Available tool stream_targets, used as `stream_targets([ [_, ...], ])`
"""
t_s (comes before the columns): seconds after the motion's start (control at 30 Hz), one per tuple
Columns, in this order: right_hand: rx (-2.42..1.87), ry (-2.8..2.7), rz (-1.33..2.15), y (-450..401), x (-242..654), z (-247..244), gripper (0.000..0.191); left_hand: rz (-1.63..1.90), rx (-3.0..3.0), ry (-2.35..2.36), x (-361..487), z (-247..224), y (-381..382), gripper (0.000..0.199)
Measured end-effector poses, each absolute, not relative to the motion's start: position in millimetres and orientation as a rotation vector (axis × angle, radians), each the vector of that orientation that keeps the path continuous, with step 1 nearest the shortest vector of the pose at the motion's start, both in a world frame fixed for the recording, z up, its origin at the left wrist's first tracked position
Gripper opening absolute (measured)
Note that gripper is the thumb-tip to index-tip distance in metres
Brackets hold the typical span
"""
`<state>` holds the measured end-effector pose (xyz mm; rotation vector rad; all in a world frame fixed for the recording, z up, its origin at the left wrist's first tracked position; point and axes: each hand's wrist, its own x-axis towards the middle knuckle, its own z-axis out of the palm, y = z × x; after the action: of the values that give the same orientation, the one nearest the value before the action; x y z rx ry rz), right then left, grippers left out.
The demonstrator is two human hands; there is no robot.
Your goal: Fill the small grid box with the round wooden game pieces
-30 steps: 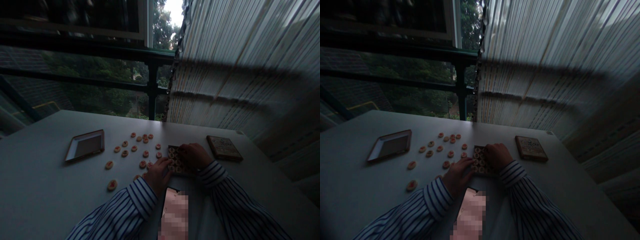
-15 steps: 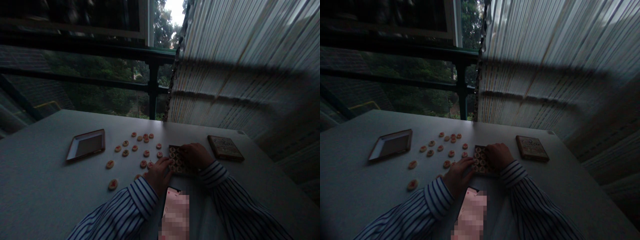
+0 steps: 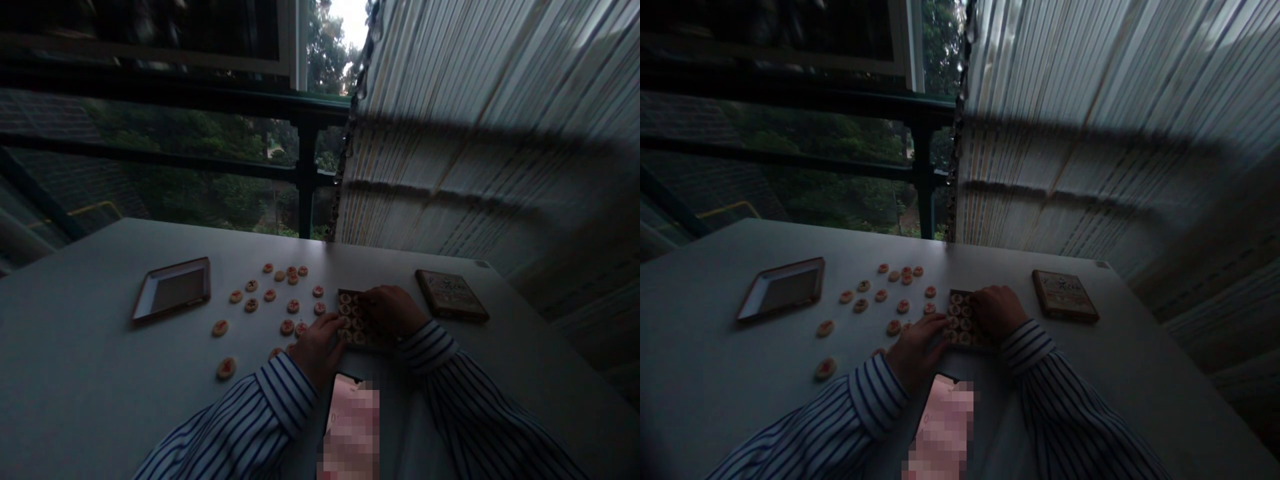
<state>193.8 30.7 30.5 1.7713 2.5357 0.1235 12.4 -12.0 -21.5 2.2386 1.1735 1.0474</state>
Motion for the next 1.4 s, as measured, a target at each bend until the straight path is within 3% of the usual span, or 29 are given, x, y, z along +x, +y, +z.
stream_targets([
  [1.4, 1.668, 2.548, 0.083, 33.7, 193.7, 29.4, 0.024, 1.032, 2.267, 1.147, 10.2, -27.0, -9.6, 0.03],
])
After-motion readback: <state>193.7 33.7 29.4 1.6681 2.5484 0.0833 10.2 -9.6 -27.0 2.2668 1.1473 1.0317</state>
